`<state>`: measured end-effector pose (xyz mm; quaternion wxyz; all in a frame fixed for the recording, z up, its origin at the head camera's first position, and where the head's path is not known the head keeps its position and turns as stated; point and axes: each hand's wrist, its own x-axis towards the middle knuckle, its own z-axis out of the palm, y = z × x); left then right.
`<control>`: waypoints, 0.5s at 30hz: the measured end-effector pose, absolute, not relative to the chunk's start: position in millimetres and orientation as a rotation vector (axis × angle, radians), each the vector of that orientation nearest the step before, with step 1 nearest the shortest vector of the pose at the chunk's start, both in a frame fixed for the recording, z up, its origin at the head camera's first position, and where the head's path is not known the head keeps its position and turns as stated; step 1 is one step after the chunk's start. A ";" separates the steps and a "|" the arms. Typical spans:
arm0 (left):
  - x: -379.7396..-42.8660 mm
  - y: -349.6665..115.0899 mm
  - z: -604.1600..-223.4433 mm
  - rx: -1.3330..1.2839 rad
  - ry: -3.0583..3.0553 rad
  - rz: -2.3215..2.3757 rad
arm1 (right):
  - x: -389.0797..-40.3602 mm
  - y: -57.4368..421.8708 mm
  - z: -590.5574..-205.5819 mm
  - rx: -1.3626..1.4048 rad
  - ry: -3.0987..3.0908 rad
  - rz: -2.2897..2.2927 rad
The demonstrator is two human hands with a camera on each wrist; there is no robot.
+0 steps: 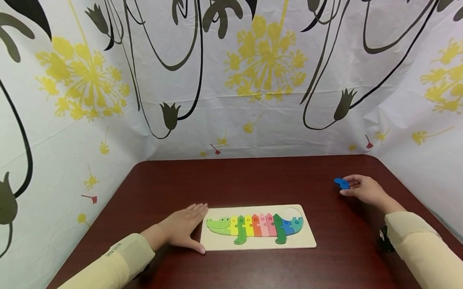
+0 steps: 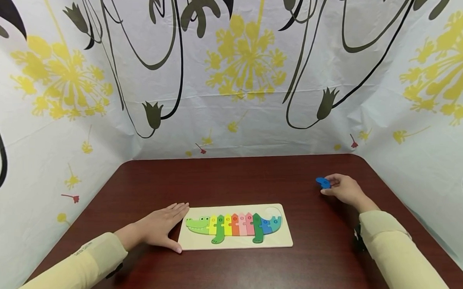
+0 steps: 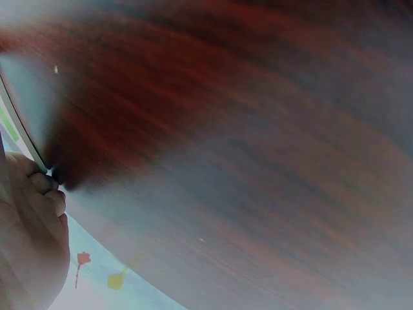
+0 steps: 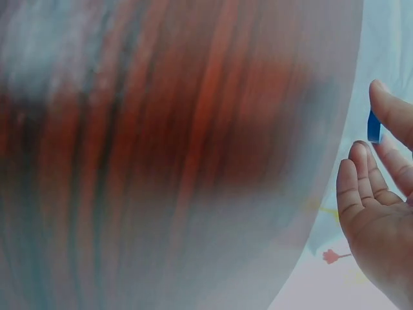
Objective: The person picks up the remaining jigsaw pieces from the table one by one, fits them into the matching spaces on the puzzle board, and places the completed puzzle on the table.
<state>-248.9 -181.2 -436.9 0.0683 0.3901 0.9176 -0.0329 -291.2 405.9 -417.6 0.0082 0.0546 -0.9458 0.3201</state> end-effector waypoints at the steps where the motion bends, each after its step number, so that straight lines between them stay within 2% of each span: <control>1: -248.7 -181.0 -437.0 1.176 2.763 -0.099 | -290.7 404.5 -417.0 0.179 -2.951 0.999; 15: -246.6 -180.1 -434.7 1.175 2.769 -0.083 | -285.4 390.8 -409.8 0.257 -2.913 1.009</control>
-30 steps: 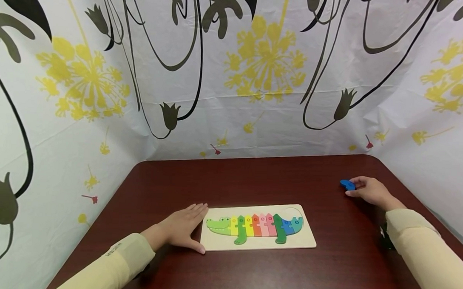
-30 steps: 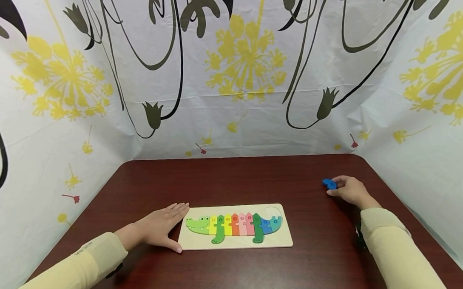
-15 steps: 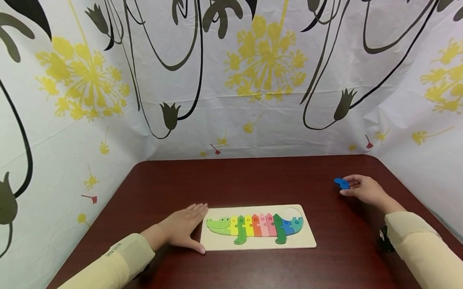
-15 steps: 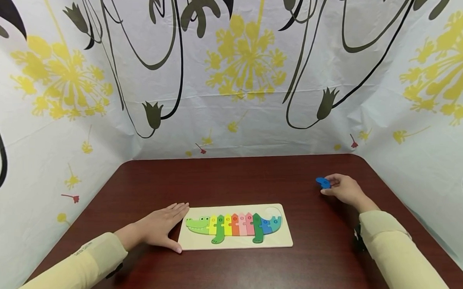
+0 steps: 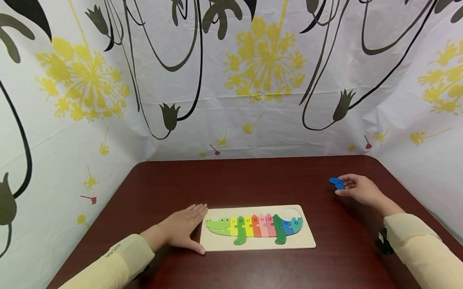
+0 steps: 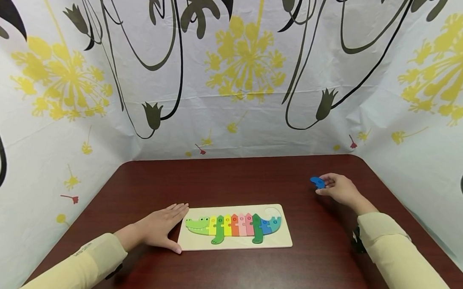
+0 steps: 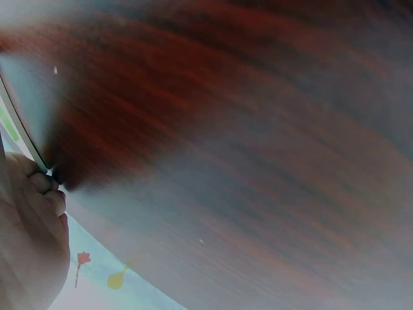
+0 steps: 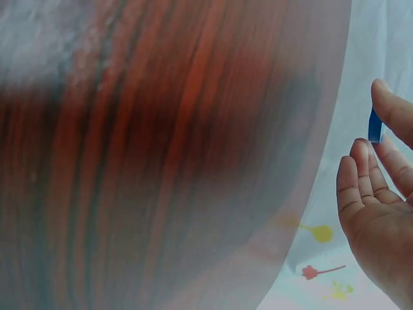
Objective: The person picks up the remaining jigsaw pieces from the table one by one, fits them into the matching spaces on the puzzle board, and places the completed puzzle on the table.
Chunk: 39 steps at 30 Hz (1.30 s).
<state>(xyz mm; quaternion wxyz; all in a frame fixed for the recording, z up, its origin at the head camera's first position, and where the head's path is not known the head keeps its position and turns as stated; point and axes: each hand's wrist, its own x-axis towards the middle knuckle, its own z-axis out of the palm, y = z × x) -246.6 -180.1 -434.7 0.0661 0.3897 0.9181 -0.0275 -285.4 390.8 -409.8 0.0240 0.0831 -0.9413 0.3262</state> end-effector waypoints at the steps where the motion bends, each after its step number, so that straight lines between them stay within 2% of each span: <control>1: -246.6 -180.2 -434.9 1.177 2.771 -0.083 | -285.2 389.6 -409.3 0.261 -2.912 1.010; 39: -247.7 -180.9 -435.3 1.192 2.762 -0.078 | -277.3 331.3 -398.1 0.454 -2.907 1.084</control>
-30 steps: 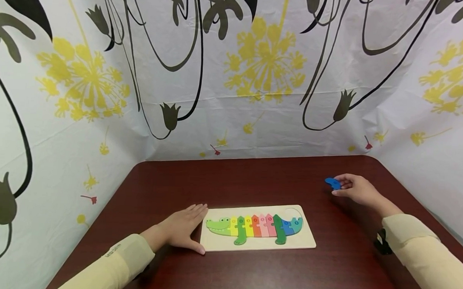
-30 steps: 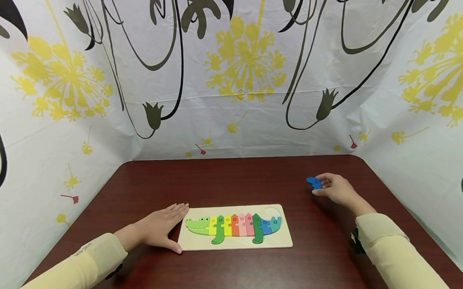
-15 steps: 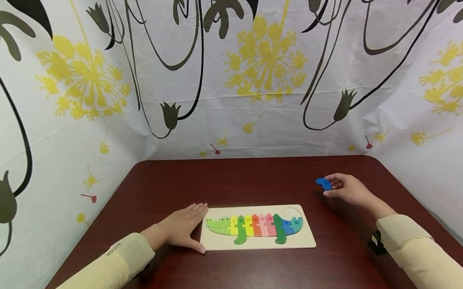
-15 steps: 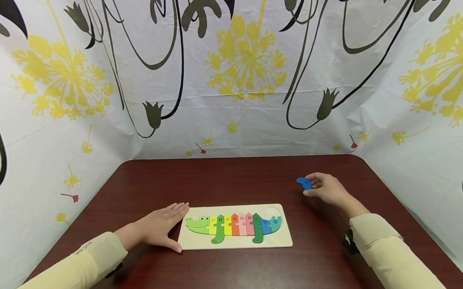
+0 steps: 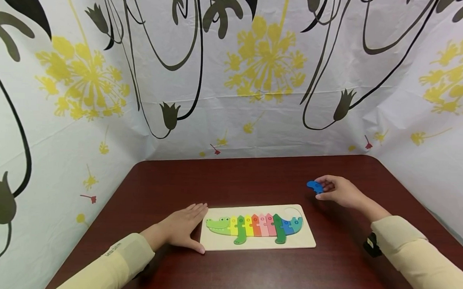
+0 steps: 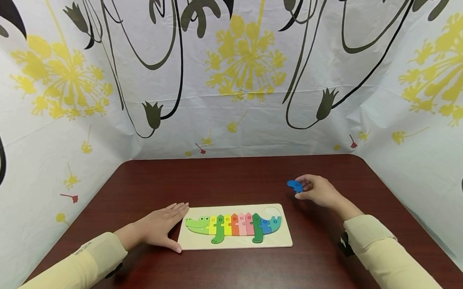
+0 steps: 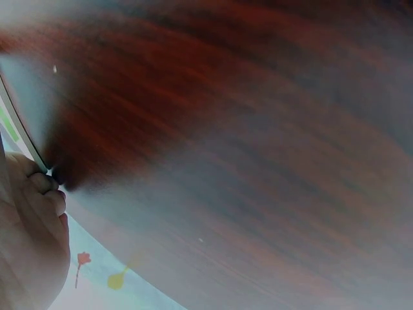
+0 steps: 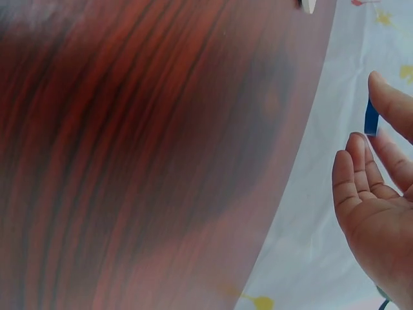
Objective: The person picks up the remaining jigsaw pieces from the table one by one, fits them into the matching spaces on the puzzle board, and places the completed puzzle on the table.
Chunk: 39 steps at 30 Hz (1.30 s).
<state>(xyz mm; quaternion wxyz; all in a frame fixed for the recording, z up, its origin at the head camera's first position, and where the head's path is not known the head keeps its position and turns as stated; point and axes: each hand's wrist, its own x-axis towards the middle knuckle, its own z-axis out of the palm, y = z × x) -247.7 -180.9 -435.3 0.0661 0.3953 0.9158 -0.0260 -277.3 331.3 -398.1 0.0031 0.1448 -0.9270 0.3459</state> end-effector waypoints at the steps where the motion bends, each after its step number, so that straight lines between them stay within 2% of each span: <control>1: -247.7 -180.9 -435.2 1.193 2.762 -0.079 | -276.9 329.7 -397.9 0.463 -2.907 1.085; 39: -248.3 -181.7 -435.7 1.193 2.768 -0.071 | -265.9 282.9 -406.2 0.718 -2.939 1.213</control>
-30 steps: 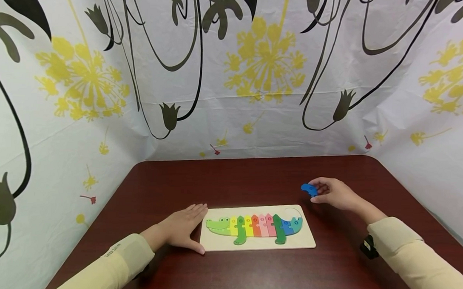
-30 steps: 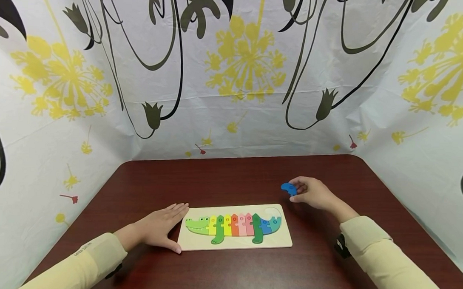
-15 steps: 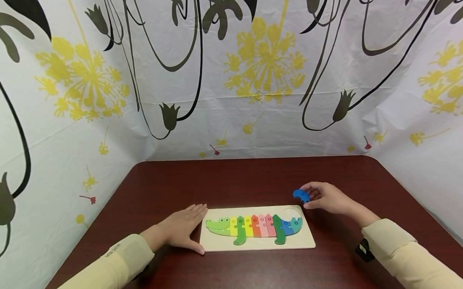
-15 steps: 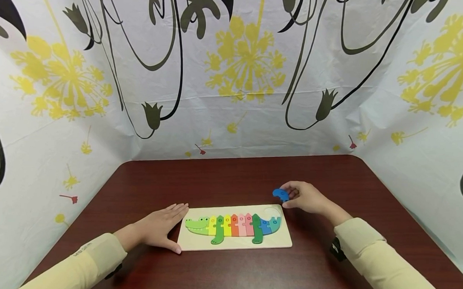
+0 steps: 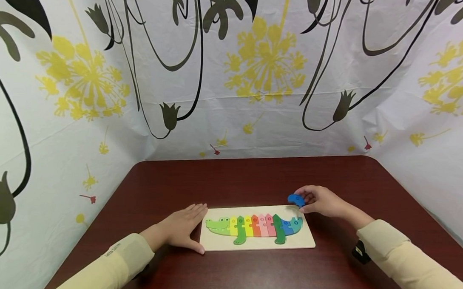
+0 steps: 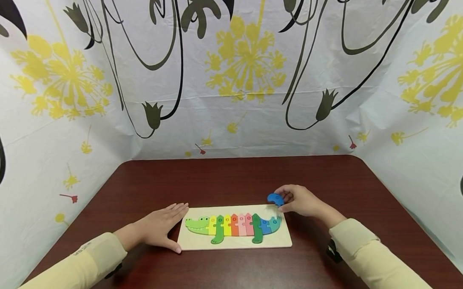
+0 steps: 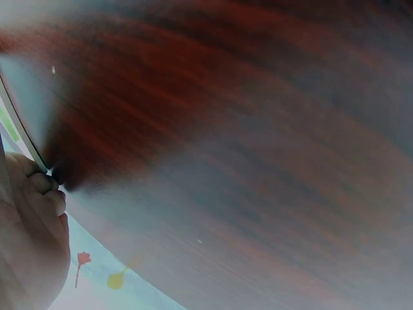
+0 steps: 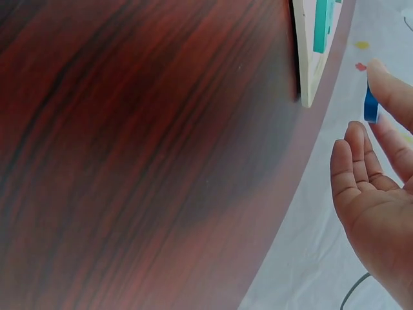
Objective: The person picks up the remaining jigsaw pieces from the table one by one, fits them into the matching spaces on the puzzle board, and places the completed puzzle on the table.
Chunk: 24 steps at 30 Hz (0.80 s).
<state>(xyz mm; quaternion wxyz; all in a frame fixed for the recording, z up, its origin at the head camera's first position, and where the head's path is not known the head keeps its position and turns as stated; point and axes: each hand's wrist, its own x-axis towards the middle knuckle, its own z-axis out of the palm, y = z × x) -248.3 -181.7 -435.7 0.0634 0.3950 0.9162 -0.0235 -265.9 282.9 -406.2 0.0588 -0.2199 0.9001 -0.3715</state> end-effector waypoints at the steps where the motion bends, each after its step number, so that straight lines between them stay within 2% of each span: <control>1: -248.3 -181.6 -435.6 1.194 2.767 -0.073 | -265.9 281.9 -406.6 -0.663 2.729 -1.118; 24: -249.5 -182.8 -437.5 1.192 2.769 -0.065 | -263.7 273.9 -413.5 -0.705 2.667 -1.070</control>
